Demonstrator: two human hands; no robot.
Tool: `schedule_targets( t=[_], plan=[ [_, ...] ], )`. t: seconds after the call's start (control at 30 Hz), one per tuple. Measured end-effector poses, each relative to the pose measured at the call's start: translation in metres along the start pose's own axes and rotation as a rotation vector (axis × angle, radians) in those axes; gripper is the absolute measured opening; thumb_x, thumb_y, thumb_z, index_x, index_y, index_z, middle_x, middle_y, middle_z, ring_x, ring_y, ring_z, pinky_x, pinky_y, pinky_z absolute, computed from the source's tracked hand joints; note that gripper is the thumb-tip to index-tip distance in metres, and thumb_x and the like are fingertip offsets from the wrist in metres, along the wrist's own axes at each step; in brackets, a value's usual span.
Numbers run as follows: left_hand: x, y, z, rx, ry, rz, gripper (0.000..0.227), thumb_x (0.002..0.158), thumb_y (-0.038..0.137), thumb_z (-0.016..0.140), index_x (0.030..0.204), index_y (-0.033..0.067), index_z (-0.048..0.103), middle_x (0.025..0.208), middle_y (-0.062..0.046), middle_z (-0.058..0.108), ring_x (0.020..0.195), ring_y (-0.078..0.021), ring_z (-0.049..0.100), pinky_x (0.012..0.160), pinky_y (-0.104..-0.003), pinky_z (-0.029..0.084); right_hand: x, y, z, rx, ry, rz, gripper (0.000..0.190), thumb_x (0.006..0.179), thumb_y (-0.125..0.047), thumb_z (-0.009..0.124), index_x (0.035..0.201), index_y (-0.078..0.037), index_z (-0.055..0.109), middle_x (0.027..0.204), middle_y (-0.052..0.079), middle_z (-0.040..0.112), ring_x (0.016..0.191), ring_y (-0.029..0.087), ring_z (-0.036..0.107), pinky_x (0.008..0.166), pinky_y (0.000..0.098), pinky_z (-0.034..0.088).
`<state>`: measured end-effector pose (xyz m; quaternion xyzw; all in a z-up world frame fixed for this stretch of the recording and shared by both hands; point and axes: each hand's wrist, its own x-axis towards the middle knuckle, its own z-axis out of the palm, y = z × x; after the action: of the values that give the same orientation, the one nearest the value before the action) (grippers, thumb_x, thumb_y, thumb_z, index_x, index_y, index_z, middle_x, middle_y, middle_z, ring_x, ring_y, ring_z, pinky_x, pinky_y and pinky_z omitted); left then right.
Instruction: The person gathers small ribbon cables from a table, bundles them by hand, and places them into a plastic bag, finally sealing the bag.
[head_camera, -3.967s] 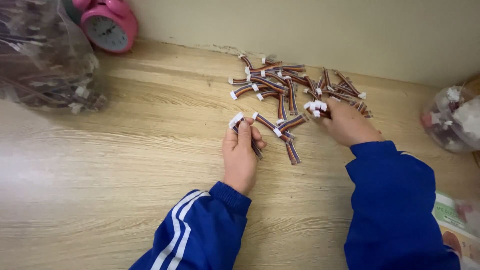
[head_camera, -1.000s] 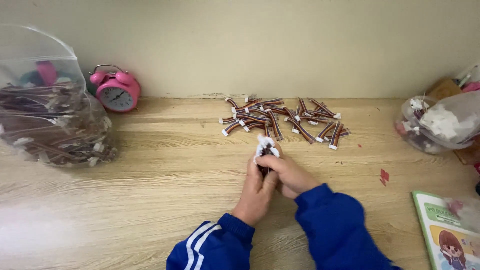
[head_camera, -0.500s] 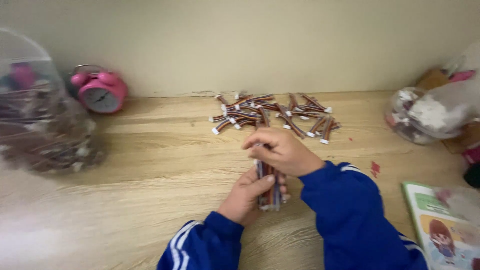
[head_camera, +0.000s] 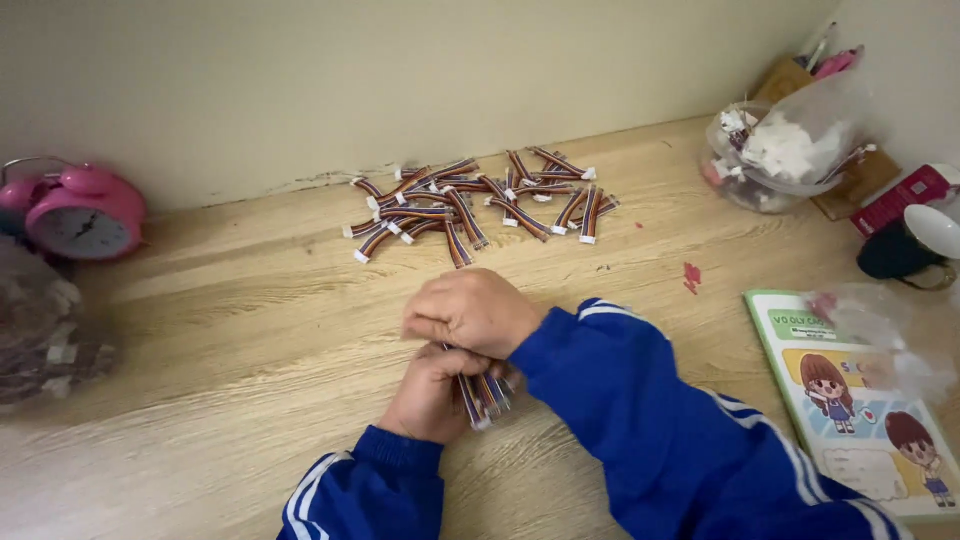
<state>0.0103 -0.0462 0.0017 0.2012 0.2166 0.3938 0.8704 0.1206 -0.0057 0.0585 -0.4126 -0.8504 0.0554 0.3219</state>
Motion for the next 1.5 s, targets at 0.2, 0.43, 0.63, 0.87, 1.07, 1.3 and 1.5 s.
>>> schedule_targets(
  t=[0.2,0.43,0.63,0.87,1.07,1.3,1.5],
  plan=[
    [-0.002,0.036,0.013,-0.168,-0.038,-0.062,0.038,0.074,-0.002,0.052,0.112,0.0074,0.052,0.074,0.000,0.046,0.063,-0.0130,0.051,0.074,-0.038,0.056,-0.022,0.110,-0.064,0.265,0.089,0.346,0.035,0.095,-0.004,0.045,0.125,-0.008,0.063,0.124,0.014,0.061,0.123,0.033,0.051,0.104,0.0436,0.039],
    [0.008,0.031,0.005,-0.162,0.063,-0.034,0.029,0.089,0.009,0.052,0.118,0.0105,0.052,0.077,0.004,0.043,0.062,-0.0081,0.047,0.073,-0.035,0.056,-0.105,0.201,-0.115,-0.877,-0.374,0.523,0.057,0.075,-0.024,0.075,0.127,-0.041,0.059,0.139,-0.017,0.053,0.132,0.021,0.047,0.103,0.0411,0.043],
    [0.010,0.030,0.002,-0.138,0.075,-0.033,0.031,0.089,0.009,0.055,0.120,0.0097,0.054,0.078,0.001,0.046,0.062,-0.0093,0.048,0.071,-0.037,0.056,-0.112,0.174,-0.111,-0.879,-0.457,0.579,0.032,0.097,-0.035,0.050,0.129,-0.039,0.058,0.132,-0.015,0.059,0.130,0.015,0.047,0.109,0.0420,0.029],
    [0.008,0.031,0.006,-0.120,0.085,-0.020,0.029,0.090,0.008,0.055,0.119,0.0082,0.055,0.078,0.001,0.046,0.061,-0.0096,0.049,0.070,-0.037,0.057,-0.117,0.140,-0.115,-0.647,-0.213,0.470,0.015,0.091,-0.025,0.058,0.102,-0.021,0.069,0.096,-0.002,0.066,0.098,0.019,0.066,0.088,0.0299,0.052],
    [0.008,0.030,0.011,-0.083,0.134,-0.016,0.031,0.087,0.007,0.057,0.119,0.0051,0.057,0.078,-0.002,0.048,0.060,-0.0114,0.050,0.067,-0.039,0.057,-0.112,0.140,-0.105,-0.619,-0.319,0.595,0.027,0.090,-0.024,0.056,0.114,-0.018,0.066,0.102,0.006,0.061,0.097,0.029,0.066,0.086,0.0377,0.055],
    [0.009,0.028,0.009,-0.062,0.172,0.000,0.035,0.084,0.004,0.060,0.119,0.0007,0.059,0.076,-0.006,0.052,0.057,-0.0132,0.053,0.063,-0.041,0.059,-0.101,0.131,-0.112,-0.553,-0.530,0.695,0.024,0.087,-0.037,0.067,0.103,-0.019,0.070,0.104,0.002,0.067,0.110,0.025,0.059,0.099,0.0359,0.048],
    [0.006,0.031,0.013,-0.055,0.173,0.003,0.033,0.085,0.003,0.060,0.117,-0.0007,0.060,0.076,-0.006,0.051,0.058,-0.0129,0.053,0.063,-0.041,0.059,-0.101,0.121,-0.115,-0.493,-0.604,0.789,0.027,0.092,-0.038,0.059,0.105,-0.016,0.068,0.105,0.005,0.066,0.112,0.026,0.058,0.100,0.0358,0.047]
  ],
)
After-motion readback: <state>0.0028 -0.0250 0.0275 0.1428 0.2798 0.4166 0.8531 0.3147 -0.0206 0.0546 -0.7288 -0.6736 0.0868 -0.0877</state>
